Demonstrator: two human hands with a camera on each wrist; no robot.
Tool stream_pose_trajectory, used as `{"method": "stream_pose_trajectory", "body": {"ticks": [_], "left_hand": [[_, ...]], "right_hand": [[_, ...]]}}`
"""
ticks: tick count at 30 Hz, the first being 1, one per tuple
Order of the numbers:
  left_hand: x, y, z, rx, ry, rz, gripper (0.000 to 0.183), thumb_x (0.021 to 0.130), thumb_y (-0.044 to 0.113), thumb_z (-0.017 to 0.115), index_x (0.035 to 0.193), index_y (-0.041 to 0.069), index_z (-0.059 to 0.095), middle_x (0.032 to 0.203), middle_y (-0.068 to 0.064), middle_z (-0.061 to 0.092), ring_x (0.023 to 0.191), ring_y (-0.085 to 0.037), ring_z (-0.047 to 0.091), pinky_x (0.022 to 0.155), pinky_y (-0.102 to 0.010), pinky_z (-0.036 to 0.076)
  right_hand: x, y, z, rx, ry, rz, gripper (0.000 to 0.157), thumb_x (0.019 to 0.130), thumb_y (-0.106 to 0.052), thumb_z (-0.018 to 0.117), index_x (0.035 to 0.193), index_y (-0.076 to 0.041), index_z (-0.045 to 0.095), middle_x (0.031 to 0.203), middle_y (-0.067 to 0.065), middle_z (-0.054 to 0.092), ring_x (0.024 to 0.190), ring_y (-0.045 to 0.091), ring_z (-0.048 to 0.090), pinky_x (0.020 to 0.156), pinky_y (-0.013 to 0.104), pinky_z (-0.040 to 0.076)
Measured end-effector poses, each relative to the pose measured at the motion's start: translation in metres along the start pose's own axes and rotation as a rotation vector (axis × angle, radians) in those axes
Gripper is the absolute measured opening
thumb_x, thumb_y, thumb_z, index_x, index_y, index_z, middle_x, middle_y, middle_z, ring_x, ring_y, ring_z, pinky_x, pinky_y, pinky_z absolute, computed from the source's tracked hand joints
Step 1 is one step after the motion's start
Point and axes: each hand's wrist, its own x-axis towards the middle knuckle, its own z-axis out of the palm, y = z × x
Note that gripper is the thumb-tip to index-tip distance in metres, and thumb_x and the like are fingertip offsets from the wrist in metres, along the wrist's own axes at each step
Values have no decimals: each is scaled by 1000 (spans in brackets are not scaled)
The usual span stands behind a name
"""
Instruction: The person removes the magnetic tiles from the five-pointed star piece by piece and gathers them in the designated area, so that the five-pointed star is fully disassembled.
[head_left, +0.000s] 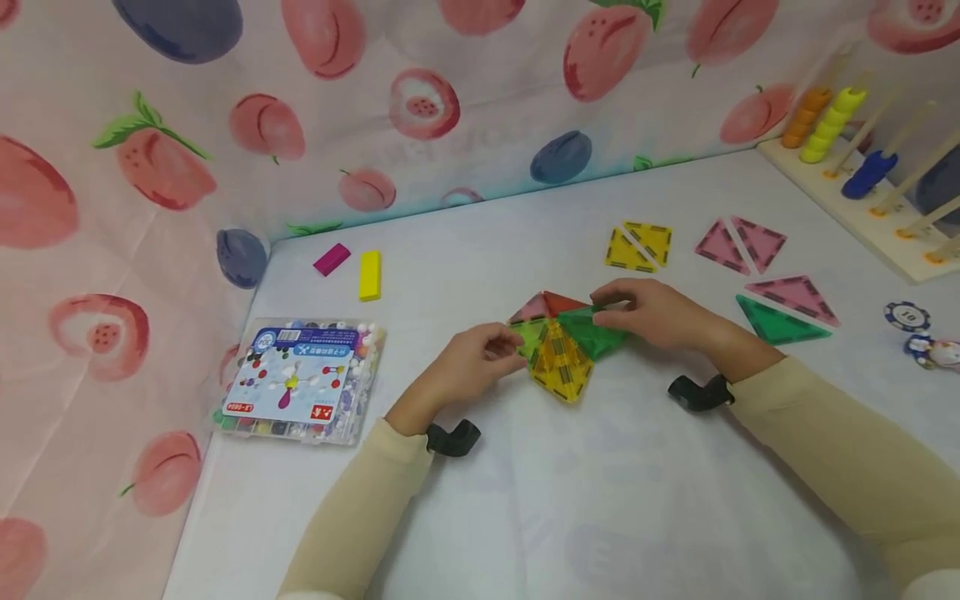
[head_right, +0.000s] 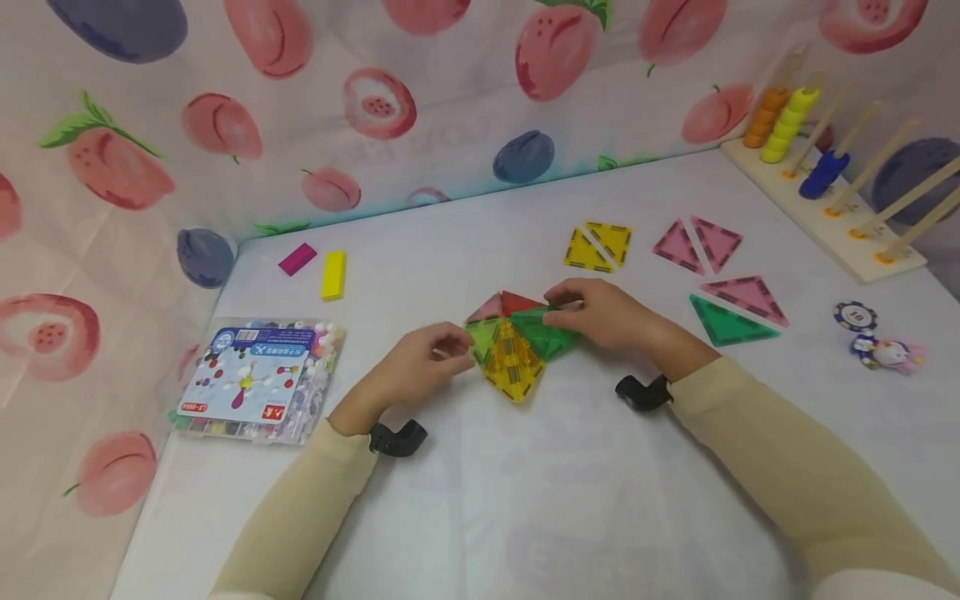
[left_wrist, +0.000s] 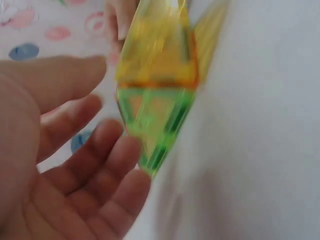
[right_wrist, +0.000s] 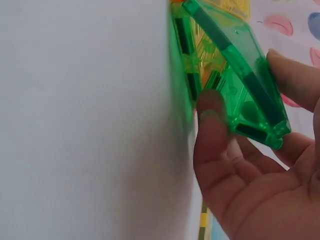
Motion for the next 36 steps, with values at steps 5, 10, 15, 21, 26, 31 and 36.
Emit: {"method": "stream_pose_trajectory", "body": {"ticks": [5, 10, 15, 21, 26, 31, 36], "left_hand": [[11, -11, -9, -33, 121, -57, 41, 83, 38, 62, 120, 23, 53, 121, 3, 48, 103, -15, 50, 80, -32, 46], [21, -21, -9, -44, 100, -61, 47, 82, 38, 62, 125, 24, 49, 120, 1, 50, 104, -14, 51, 86, -32, 42], [26, -25, -7, -36, 91, -65, 46, 82, 37, 63, 124, 24, 50, 115, 5, 53, 100, -10, 51, 88, -31, 39], [28, -26, -8, 1, 90, -94, 44, 81, 42, 63, 120, 25, 54, 116, 8, 52, 102, -10, 48, 90, -32, 37], [30, -26, -8, 21, 89, -96, 40, 81, 42, 63, 117, 27, 57, 116, 8, 51, 103, -10, 46, 91, -32, 36], [31, -26, -8, 34, 82, -72, 42, 81, 44, 62, 118, 26, 56, 116, 8, 51, 104, -11, 46, 91, -33, 36], [33, -25, -8, 16, 73, -56, 43, 81, 44, 62, 119, 26, 56, 116, 8, 50, 102, -10, 46, 90, -32, 36]], "right_hand": [[13, 0, 4, 36, -29, -19, 56, 78, -51, 61, 122, -17, 52, 121, -2, 52, 113, 20, 43, 95, 46, 31], [20, -1, 8, 36, -48, -28, 59, 78, -52, 60, 123, -14, 52, 120, 1, 52, 112, 20, 43, 95, 45, 31], [17, 0, 4, -10, -53, 43, 56, 81, -56, 53, 122, -17, 52, 114, 5, 54, 102, 22, 47, 88, 43, 37], [15, -3, -3, 0, -106, 73, 53, 80, -57, 53, 118, -21, 57, 113, 3, 55, 95, 21, 48, 79, 37, 42], [16, -5, -9, 46, -130, 55, 46, 82, -48, 57, 118, -19, 59, 121, 0, 52, 105, 19, 45, 85, 39, 40], [19, -2, -10, 47, -144, 34, 45, 81, -51, 57, 116, -22, 60, 122, -1, 52, 113, 19, 41, 93, 44, 34], [24, -2, -6, 19, -133, 10, 47, 79, -56, 56, 114, -26, 62, 123, 0, 53, 118, 21, 39, 97, 48, 26]]}}
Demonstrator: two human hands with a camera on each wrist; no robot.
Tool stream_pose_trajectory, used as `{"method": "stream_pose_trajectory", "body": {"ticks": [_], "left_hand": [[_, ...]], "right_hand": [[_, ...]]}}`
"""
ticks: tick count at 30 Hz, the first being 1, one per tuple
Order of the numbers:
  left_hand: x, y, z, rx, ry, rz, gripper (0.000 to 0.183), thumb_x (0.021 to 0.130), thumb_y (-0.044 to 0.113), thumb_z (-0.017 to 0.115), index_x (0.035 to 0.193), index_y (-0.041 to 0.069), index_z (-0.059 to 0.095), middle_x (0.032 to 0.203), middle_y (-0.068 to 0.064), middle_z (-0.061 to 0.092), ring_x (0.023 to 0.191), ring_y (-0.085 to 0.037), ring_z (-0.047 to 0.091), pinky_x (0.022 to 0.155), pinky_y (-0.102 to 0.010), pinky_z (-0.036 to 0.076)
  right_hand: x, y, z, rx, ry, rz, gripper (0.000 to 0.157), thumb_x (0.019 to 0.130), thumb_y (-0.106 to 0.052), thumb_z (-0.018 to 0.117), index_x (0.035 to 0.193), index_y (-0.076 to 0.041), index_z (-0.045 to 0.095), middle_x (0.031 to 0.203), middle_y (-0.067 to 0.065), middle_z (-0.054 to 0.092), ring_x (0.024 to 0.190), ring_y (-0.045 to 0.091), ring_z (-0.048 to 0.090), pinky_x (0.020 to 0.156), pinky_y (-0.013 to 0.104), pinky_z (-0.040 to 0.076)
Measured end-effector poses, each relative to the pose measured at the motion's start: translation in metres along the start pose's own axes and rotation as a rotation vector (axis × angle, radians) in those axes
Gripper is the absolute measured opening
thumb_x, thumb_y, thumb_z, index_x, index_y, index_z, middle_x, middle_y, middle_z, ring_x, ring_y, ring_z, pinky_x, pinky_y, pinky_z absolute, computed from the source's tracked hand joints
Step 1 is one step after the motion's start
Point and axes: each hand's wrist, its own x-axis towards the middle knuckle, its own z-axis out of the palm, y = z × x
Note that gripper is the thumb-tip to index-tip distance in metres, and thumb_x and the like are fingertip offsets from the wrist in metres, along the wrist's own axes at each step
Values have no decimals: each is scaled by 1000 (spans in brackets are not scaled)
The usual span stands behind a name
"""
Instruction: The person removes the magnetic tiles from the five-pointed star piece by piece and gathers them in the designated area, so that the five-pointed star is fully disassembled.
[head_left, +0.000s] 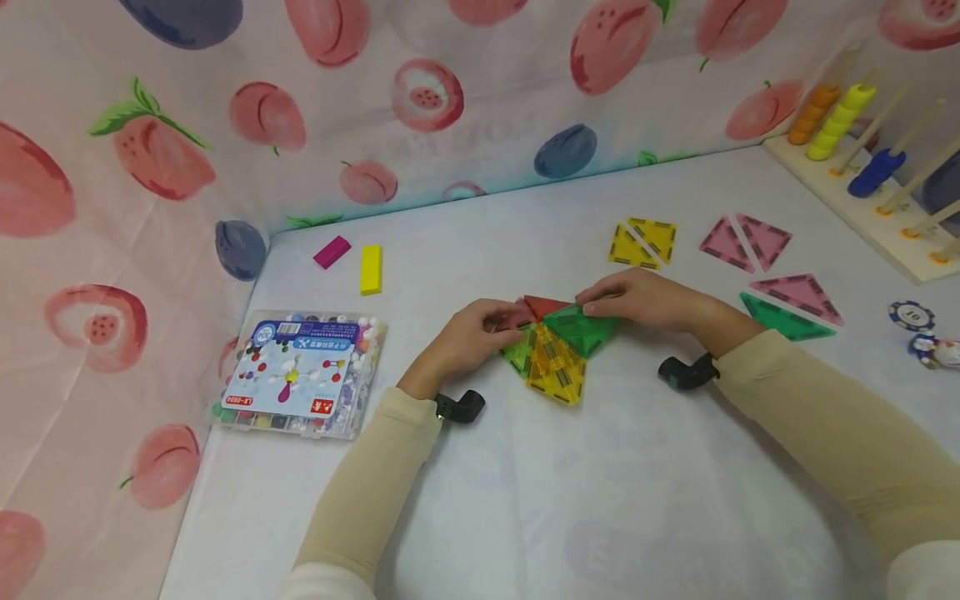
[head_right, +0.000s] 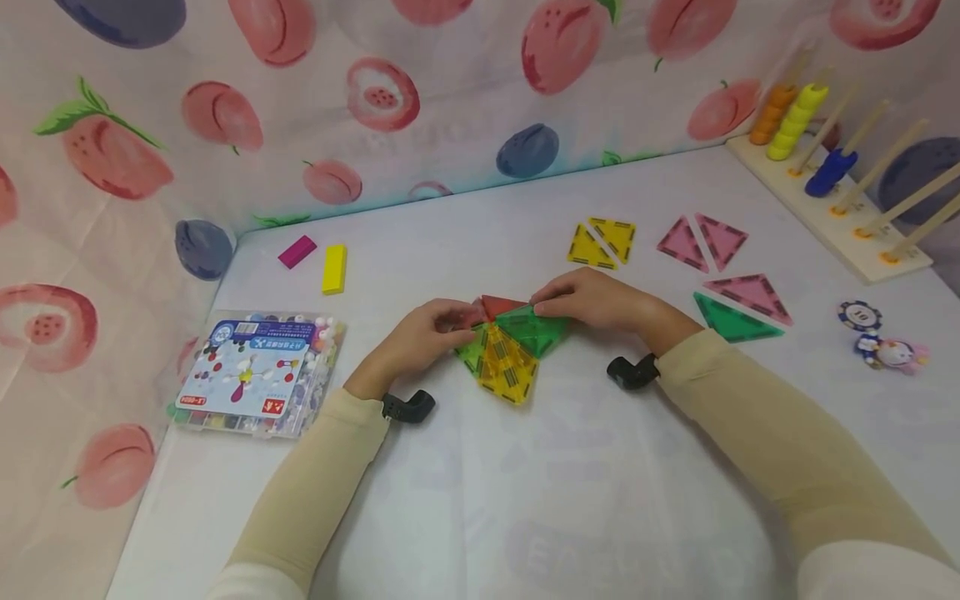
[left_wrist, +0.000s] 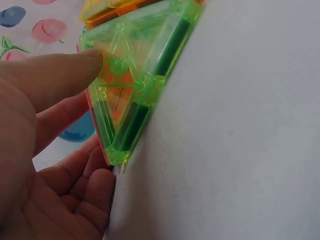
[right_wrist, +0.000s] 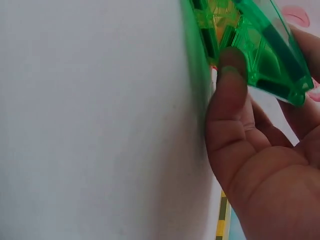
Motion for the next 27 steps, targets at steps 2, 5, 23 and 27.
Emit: {"method": "stream_pose_trajectory", "body": {"ticks": [2, 5, 23, 27], "left_hand": [[1, 1, 0, -10, -1, -5, 43, 81, 43, 63, 119, 27, 56, 117, 9, 49, 102, -10, 45, 90, -32, 37], [0, 2, 1, -13, -3, -10, 42, 81, 41, 63, 120, 27, 56, 119, 8, 48, 103, -10, 45, 90, -32, 37], [9, 9, 8, -63, -44, 143, 36, 86, 40, 56, 121, 30, 55, 135, 13, 35, 120, -11, 35, 96, -35, 32], [10, 11, 7, -52, -79, 159, 35, 88, 40, 54, 122, 30, 54, 136, 12, 35, 125, -9, 28, 99, -37, 28]], "right_hand": [[1, 0, 0, -2, 4, 0, 45, 79, -55, 57, 113, -27, 62, 123, 0, 53, 119, 21, 38, 97, 48, 26], [1, 0, 0, -8, 4, -2, 44, 80, -53, 57, 113, -26, 62, 123, 0, 53, 120, 21, 38, 98, 49, 25], [0, 5, -1, 52, -5, -12, 47, 78, -54, 59, 114, -23, 63, 121, 1, 55, 118, 20, 39, 97, 47, 25], [-1, 4, -1, 52, -3, -4, 46, 78, -53, 59, 113, -24, 63, 121, 1, 54, 118, 20, 39, 98, 48, 25]]}}
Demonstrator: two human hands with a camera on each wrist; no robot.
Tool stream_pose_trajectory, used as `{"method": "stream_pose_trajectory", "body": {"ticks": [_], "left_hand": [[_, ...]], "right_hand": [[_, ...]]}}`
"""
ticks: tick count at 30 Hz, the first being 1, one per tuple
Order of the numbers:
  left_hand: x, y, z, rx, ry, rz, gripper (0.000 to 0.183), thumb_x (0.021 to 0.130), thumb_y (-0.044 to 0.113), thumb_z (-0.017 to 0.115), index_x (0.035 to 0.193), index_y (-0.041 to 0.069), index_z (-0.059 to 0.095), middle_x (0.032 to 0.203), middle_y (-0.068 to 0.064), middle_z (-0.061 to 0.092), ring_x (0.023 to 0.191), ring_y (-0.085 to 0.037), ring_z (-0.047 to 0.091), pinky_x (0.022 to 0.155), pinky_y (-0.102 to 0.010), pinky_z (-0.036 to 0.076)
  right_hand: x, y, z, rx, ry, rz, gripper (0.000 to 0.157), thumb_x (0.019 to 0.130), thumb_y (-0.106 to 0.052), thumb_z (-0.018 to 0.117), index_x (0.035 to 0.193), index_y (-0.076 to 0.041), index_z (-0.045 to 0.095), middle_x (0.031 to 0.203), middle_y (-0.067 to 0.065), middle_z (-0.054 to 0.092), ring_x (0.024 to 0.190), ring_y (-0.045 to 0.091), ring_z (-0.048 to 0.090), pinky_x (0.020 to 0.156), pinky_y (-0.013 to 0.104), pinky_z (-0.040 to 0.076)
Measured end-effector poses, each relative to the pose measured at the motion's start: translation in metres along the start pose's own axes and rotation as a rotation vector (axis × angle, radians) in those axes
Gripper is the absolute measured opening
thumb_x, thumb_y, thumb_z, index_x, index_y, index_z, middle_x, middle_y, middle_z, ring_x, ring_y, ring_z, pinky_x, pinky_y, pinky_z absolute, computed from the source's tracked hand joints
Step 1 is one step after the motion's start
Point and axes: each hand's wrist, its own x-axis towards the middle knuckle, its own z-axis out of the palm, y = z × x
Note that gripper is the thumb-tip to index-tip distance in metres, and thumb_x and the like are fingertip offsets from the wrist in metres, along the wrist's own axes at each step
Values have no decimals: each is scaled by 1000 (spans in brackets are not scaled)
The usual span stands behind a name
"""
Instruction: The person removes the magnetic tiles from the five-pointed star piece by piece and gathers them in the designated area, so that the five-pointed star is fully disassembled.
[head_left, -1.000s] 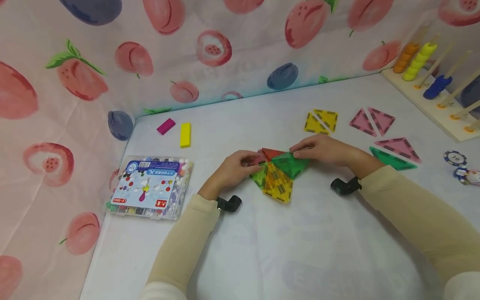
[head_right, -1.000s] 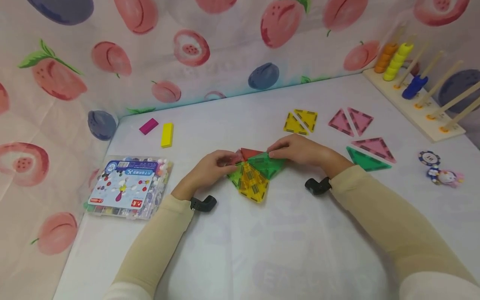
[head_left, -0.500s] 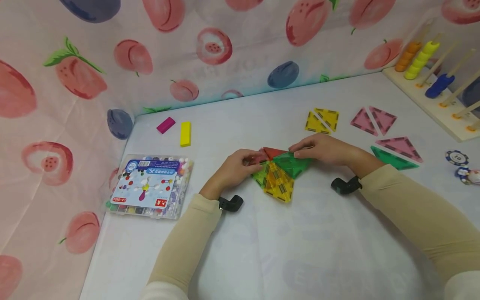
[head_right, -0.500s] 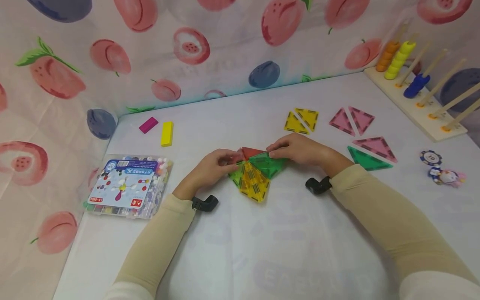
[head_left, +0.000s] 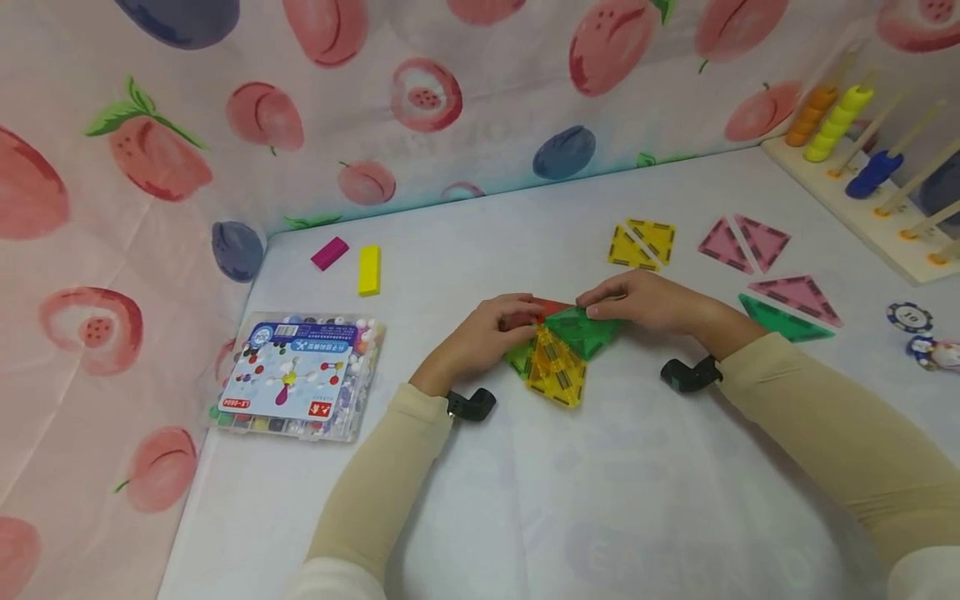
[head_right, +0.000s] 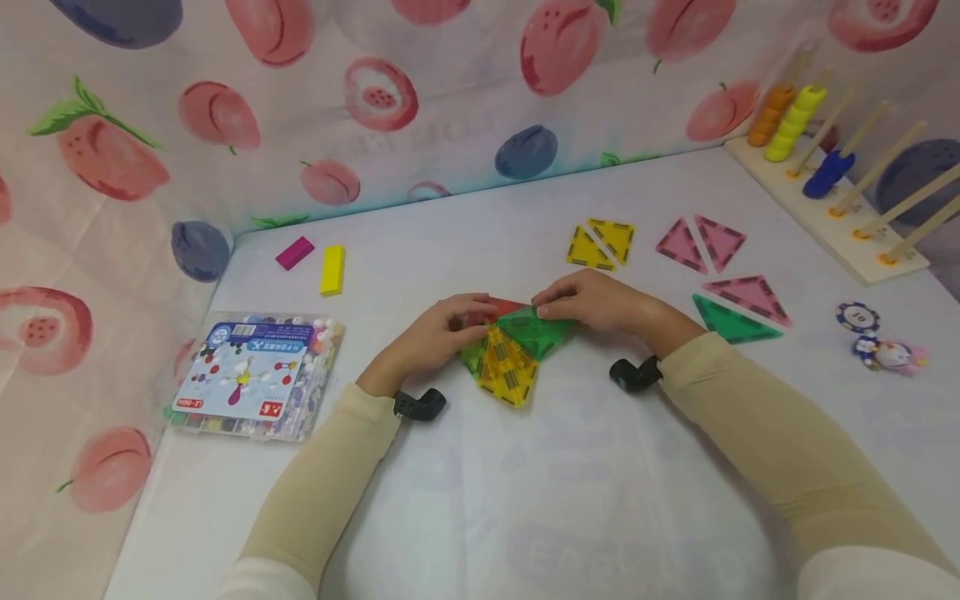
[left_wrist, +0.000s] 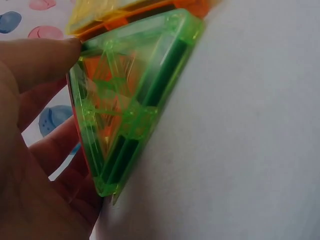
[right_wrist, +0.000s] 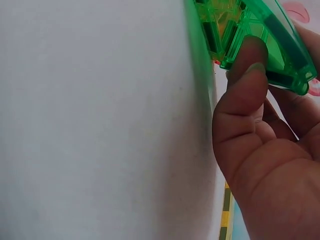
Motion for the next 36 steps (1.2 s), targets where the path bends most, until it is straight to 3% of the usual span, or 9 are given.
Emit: {"method": "stream_pose_trajectory", "body": {"ticks": [9, 20, 27, 36], "left_hand": [[2, -4, -1, 5, -7, 49, 35, 88, 39, 54, 122, 29, 55, 135, 13, 37, 123, -6, 28, 100, -36, 26], [2, -6, 0, 27, -13, 30, 33, 88, 40, 53, 120, 34, 54, 135, 14, 35, 125, -6, 27, 100, -36, 25], [2, -5, 0, 40, -22, 43, 35, 88, 38, 54, 122, 31, 54, 136, 13, 35, 126, -7, 26, 101, -37, 23], [2, -3, 1, 81, -30, 28, 25, 89, 30, 55, 114, 29, 61, 136, 8, 37, 126, -9, 27, 101, -36, 25]], "right_hand": [[0, 3, -3, -40, -10, 5, 42, 81, -50, 58, 115, -25, 61, 122, -1, 53, 116, 20, 41, 96, 47, 28], [-2, 5, -4, 30, -40, 79, 50, 80, -49, 60, 118, -17, 59, 120, 3, 52, 100, 22, 45, 81, 36, 41], [-8, 8, -8, 39, -27, 65, 45, 82, -44, 61, 118, -18, 58, 124, 4, 49, 110, 21, 41, 92, 43, 34], [-15, 14, -12, 50, 12, 59, 40, 81, -34, 65, 116, -16, 58, 125, 5, 47, 112, 24, 38, 93, 44, 33]]}}
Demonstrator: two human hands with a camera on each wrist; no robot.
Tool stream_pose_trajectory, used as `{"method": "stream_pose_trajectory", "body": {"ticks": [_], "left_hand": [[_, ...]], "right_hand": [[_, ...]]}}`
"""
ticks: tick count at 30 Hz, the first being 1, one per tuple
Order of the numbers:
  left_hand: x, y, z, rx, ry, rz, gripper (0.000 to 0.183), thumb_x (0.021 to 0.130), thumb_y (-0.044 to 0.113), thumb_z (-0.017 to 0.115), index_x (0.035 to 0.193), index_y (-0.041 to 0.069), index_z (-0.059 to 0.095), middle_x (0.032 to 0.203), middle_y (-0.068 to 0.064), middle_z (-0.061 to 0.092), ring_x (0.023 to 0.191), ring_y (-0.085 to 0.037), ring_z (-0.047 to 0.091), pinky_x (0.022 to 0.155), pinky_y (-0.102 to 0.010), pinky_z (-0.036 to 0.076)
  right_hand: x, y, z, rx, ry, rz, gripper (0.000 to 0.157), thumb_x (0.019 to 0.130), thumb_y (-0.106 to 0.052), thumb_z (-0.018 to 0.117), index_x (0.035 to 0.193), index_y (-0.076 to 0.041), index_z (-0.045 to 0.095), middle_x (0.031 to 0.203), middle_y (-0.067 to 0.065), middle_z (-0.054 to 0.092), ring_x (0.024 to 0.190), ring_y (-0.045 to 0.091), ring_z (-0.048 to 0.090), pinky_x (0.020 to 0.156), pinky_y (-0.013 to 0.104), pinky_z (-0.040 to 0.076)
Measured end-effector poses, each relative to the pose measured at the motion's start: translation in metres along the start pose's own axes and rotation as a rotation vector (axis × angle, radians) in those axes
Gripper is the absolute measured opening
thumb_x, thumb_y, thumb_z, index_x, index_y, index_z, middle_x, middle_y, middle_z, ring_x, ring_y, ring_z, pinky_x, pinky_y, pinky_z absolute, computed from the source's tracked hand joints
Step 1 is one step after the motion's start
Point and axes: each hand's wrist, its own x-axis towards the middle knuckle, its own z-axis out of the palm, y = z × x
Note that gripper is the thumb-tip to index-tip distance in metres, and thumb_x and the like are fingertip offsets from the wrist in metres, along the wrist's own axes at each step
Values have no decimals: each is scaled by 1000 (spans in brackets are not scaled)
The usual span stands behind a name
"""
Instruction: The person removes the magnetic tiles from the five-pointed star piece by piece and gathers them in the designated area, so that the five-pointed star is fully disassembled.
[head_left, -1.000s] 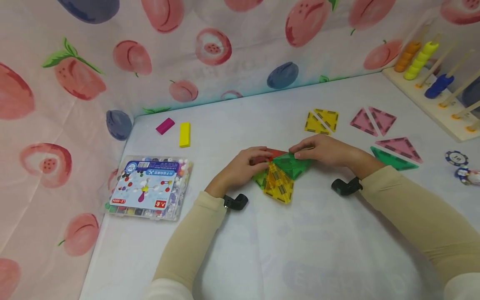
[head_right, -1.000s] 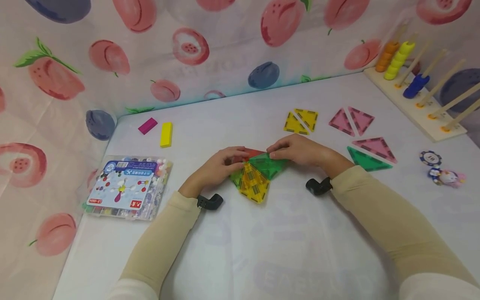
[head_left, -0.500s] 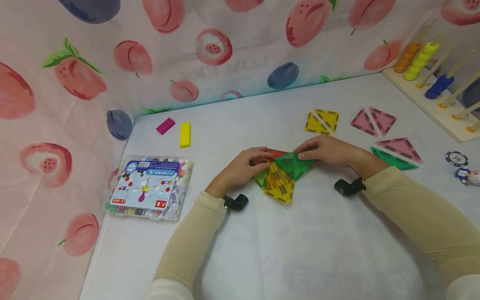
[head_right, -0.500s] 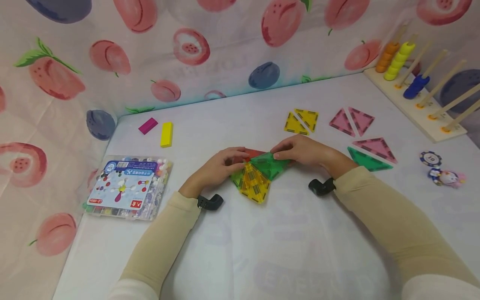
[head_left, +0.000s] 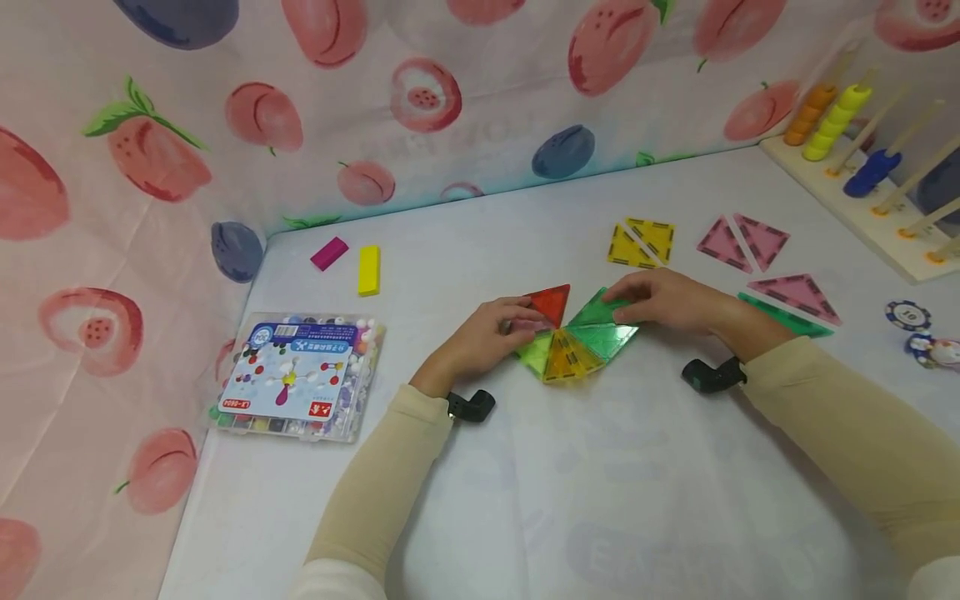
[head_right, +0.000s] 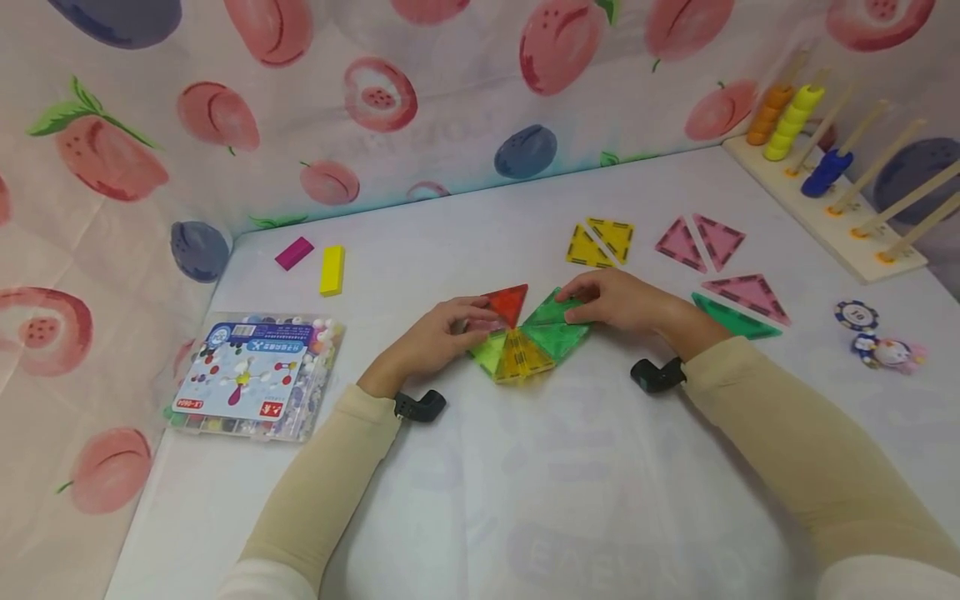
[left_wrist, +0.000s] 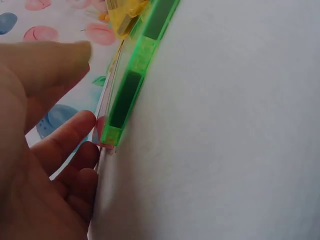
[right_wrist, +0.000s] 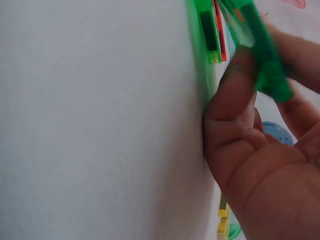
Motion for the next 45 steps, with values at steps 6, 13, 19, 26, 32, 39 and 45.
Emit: {"method": "stream_pose_trajectory", "body": {"ticks": [6, 13, 19, 26, 32, 39, 45], "left_hand": [[-1, 1, 1, 113, 5, 30, 32, 87, 23, 58, 119, 22, 58, 138, 2, 35, 126, -17, 28, 101, -37, 24], [-5, 5, 1, 180, -15, -4, 39, 85, 25, 61, 123, 18, 55, 141, 3, 31, 127, -19, 26, 102, -34, 22], [-4, 3, 2, 197, -6, 8, 38, 85, 25, 61, 122, 18, 56, 140, 3, 32, 127, -18, 28, 102, -33, 23], [-4, 1, 2, 191, -9, 0, 41, 85, 26, 61, 125, 20, 54, 141, 5, 30, 128, -17, 26, 102, -32, 22], [-4, 1, 2, 180, -15, -7, 42, 85, 27, 61, 125, 20, 53, 141, 6, 30, 128, -17, 24, 102, -34, 21], [-5, 1, 0, 150, -6, -3, 42, 84, 25, 62, 125, 18, 53, 141, 5, 31, 129, -17, 24, 103, -34, 21], [-5, 0, 1, 143, -9, 2, 43, 85, 26, 61, 126, 18, 53, 141, 7, 30, 129, -17, 24, 103, -35, 21]], "right_hand": [[-4, 0, 4, -43, 58, -53, 25, 83, -22, 64, 106, -12, 60, 112, 5, 55, 104, 23, 42, 91, 42, 34], [-10, -1, 5, -124, 125, -86, 22, 83, -17, 64, 103, -9, 59, 105, 6, 56, 94, 23, 45, 84, 40, 36], [-25, 6, -11, -188, 207, -60, 24, 82, -18, 65, 104, -9, 60, 103, 7, 55, 93, 23, 44, 81, 39, 36], [-47, 22, -39, -282, 247, 18, 36, 82, -32, 65, 109, -9, 57, 109, 11, 54, 96, 27, 44, 82, 45, 35], [-53, 30, -47, -316, 282, 60, 40, 83, -31, 63, 113, -6, 54, 112, 18, 52, 99, 32, 47, 80, 49, 39], [-46, 30, -56, -339, 293, 77, 41, 85, -31, 60, 116, -5, 52, 116, 21, 50, 103, 36, 45, 82, 53, 37], [-54, 22, -62, -334, 377, 59, 51, 87, -40, 55, 122, -3, 50, 120, 25, 47, 109, 39, 41, 83, 55, 36]]}}
